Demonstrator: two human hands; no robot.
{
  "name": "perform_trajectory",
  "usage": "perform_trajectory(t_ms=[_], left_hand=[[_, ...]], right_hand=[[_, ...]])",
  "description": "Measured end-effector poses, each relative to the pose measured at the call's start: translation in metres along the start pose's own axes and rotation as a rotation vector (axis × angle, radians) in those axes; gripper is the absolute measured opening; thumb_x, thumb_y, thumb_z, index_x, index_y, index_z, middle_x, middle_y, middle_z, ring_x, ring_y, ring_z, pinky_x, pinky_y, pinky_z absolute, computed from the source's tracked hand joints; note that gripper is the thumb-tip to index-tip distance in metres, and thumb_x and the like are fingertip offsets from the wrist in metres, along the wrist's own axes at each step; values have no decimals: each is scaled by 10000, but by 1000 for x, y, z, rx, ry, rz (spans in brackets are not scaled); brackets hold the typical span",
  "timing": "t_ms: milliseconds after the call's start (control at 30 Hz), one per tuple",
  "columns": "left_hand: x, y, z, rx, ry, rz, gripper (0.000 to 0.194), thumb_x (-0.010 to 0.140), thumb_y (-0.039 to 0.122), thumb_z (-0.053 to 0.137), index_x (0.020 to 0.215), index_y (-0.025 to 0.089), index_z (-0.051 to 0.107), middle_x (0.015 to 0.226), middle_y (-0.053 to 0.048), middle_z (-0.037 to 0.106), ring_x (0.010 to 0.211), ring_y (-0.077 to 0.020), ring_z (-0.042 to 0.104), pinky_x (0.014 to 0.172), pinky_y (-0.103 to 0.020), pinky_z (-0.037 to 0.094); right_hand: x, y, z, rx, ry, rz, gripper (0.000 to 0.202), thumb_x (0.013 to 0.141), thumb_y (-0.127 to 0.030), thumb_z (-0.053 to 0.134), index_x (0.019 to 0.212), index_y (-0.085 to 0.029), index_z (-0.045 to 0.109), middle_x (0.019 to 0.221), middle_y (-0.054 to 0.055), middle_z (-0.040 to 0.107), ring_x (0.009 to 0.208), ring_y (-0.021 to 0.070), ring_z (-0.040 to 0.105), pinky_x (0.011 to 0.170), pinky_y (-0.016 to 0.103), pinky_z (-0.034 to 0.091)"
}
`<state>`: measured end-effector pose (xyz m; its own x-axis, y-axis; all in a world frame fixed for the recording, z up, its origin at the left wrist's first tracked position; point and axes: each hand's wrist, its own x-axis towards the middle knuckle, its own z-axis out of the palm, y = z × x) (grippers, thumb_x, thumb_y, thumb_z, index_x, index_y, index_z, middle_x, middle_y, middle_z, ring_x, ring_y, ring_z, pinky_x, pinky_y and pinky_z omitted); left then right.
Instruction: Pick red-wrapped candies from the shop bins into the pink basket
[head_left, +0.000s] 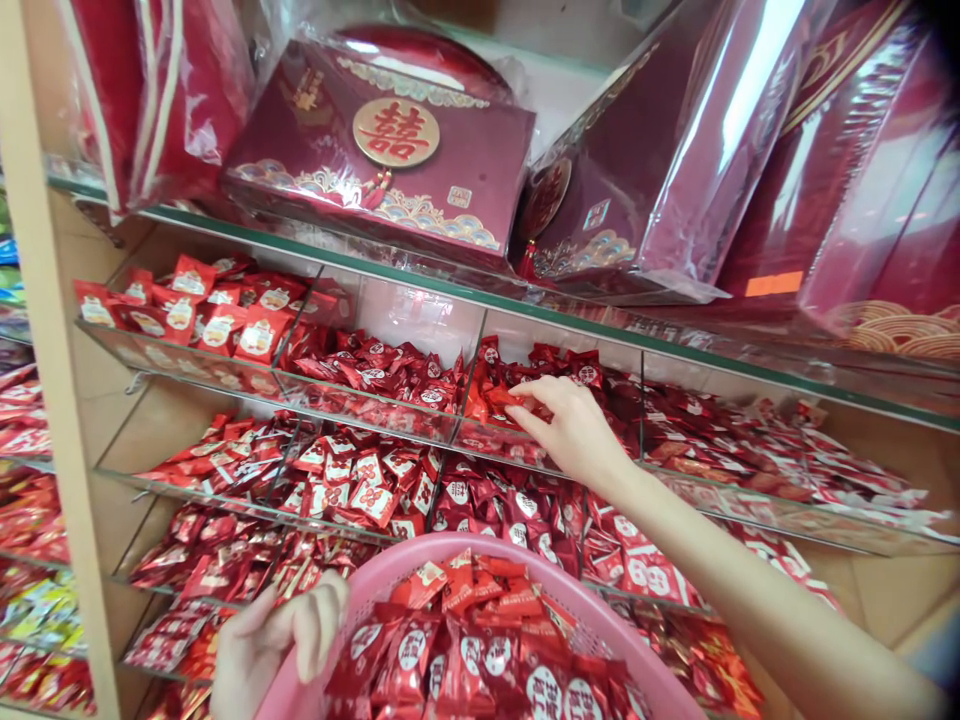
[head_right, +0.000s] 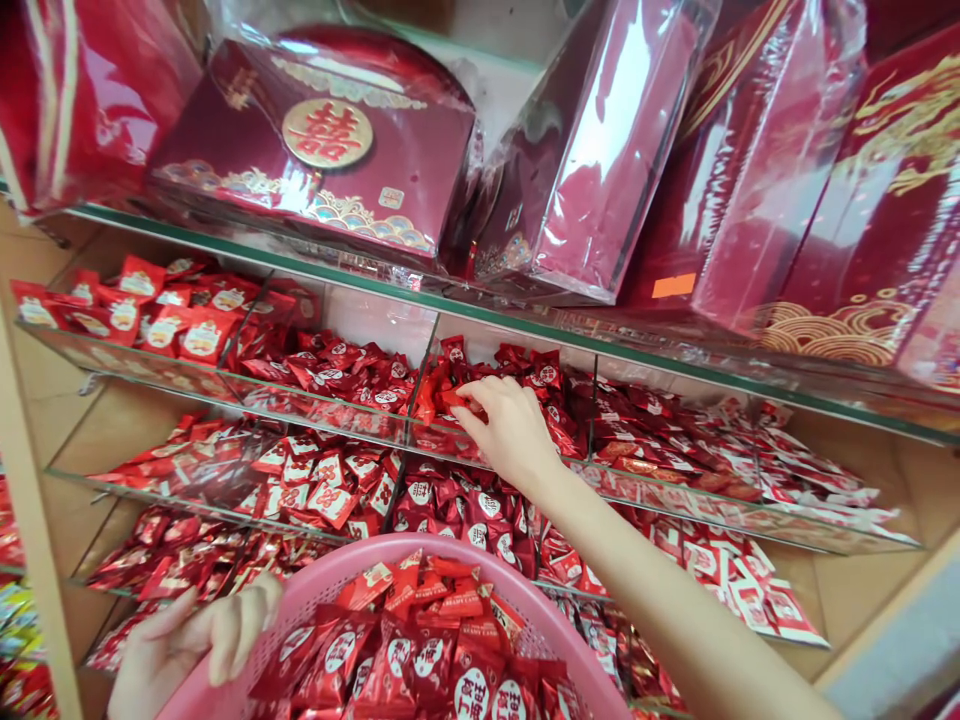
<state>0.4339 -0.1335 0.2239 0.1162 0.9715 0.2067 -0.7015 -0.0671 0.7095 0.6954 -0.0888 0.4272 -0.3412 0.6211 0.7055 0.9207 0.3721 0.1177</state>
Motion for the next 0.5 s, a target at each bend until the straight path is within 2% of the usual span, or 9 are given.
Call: perform_trajectory(t_ms=[133,267,400,500], left_hand=[[1,0,-2,28,-13,35,670,879,425,201,382,196,586,445,-58,418,722,-239,482,895,-441,356],[1,-1,-3,30,-19,44,667,884,416,197,384,207,587,447,-57,429,734,-233,460,948,-412,307],[2,-1,-5,30,-30,56,664,883,425,193,389,215,584,452,-49,430,675,-206,396,959,-366,285],[5,-1,-8,30,-87,85,640,875,424,215,410,214,600,452,-47,426,670,-204,382,903,-351,305]], right_hand=[[5,6,1,-145,55,-11,172,873,-236,502,880,-197,670,848,60,679,817,221,569,729,351,366],[0,12,-6,-113,162,13,183,867,-241,509,817,-179,674,791,60,684,742,211,575,709,347,389],[-25,3,-29,74,320,108,168,842,-301,539,795,-200,665,777,42,684,713,196,592,685,333,425],[-57,-21,-42,411,242,327,162,807,-358,578,823,-211,644,767,28,685,659,172,604,612,303,450]])
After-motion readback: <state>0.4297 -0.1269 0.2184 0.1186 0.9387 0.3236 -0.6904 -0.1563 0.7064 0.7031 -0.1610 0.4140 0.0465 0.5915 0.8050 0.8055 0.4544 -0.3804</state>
